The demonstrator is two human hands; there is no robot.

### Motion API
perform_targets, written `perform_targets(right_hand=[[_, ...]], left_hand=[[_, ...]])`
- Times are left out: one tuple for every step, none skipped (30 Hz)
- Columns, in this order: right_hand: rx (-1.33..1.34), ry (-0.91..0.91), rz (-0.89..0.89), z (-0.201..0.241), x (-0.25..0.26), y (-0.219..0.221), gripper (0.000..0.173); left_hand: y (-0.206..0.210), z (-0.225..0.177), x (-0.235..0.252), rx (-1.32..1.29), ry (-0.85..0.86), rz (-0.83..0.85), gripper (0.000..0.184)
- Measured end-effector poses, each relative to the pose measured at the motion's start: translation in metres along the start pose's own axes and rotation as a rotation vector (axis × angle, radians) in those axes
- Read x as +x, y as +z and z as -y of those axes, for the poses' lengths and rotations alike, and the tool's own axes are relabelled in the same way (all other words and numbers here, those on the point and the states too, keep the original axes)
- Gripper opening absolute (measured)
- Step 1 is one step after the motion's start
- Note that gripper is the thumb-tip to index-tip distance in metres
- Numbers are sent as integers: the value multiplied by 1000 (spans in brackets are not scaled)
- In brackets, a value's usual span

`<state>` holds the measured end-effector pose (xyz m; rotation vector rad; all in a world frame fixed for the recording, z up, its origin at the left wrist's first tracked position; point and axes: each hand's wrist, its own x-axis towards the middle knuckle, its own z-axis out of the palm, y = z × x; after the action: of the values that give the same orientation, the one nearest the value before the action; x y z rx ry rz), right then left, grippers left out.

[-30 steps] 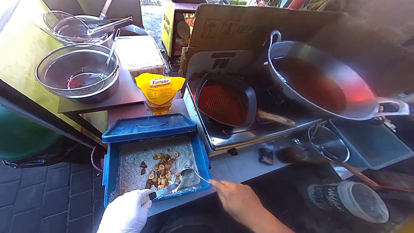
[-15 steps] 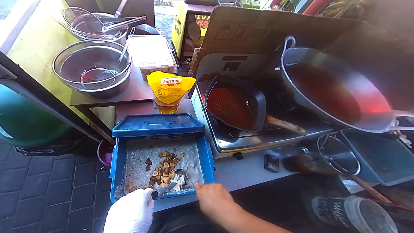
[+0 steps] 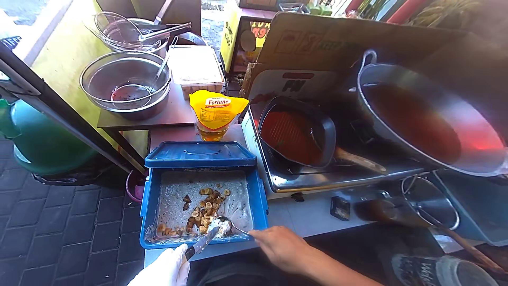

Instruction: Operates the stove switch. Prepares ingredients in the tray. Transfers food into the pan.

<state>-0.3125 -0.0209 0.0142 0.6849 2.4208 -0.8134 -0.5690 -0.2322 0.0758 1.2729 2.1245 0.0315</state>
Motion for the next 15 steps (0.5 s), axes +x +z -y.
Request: perform_targets(right_hand=[[112, 12, 10, -4, 1, -6, 40], [246, 26, 6, -9, 1, -10, 39], [392, 36, -10, -15, 1, -10, 36], [529, 40, -50, -20, -1, -7, 34], [634, 44, -118, -22, -3, -3, 33], [667, 57, -198, -23, -5, 0, 34], [617, 77, -282, -22, -7, 2, 36], [505, 89, -378, -21, -8, 5, 38], [378, 85, -476, -21, -8, 9, 39], [274, 83, -549, -23, -6, 16, 39], [213, 90, -592, -25, -4, 23, 39], [181, 109, -605, -25, -4, 30, 39], [159, 126, -617, -25, -3, 37, 39], [134, 132, -638, -25, -3, 45, 39], [112, 130, -665, -24, -3, 53, 39]], left_hand=[[-1, -1, -1, -12, 6, -18, 41], [-1, -2, -1, -29, 18, -42, 40], [0, -1, -1, -43, 36, -78, 40], [0, -1, -1, -63, 63, -135, 40], [0, 0, -2, -89, 93, -202, 39], [-2, 0, -3, -114, 114, -253, 39], [-6, 1, -4, -136, 126, -282, 39], [-11, 3, -4, -160, 129, -284, 39], [-15, 5, -4, -178, 129, -273, 39], [-18, 8, -2, -194, 126, -249, 39], [-20, 8, 0, -208, 118, -216, 40], [-20, 9, 4, -215, 111, -184, 40], [-18, 7, 9, -219, 102, -152, 40], [-12, 5, 14, -219, 95, -132, 41], [-3, 3, 20, -212, 95, -136, 41]])
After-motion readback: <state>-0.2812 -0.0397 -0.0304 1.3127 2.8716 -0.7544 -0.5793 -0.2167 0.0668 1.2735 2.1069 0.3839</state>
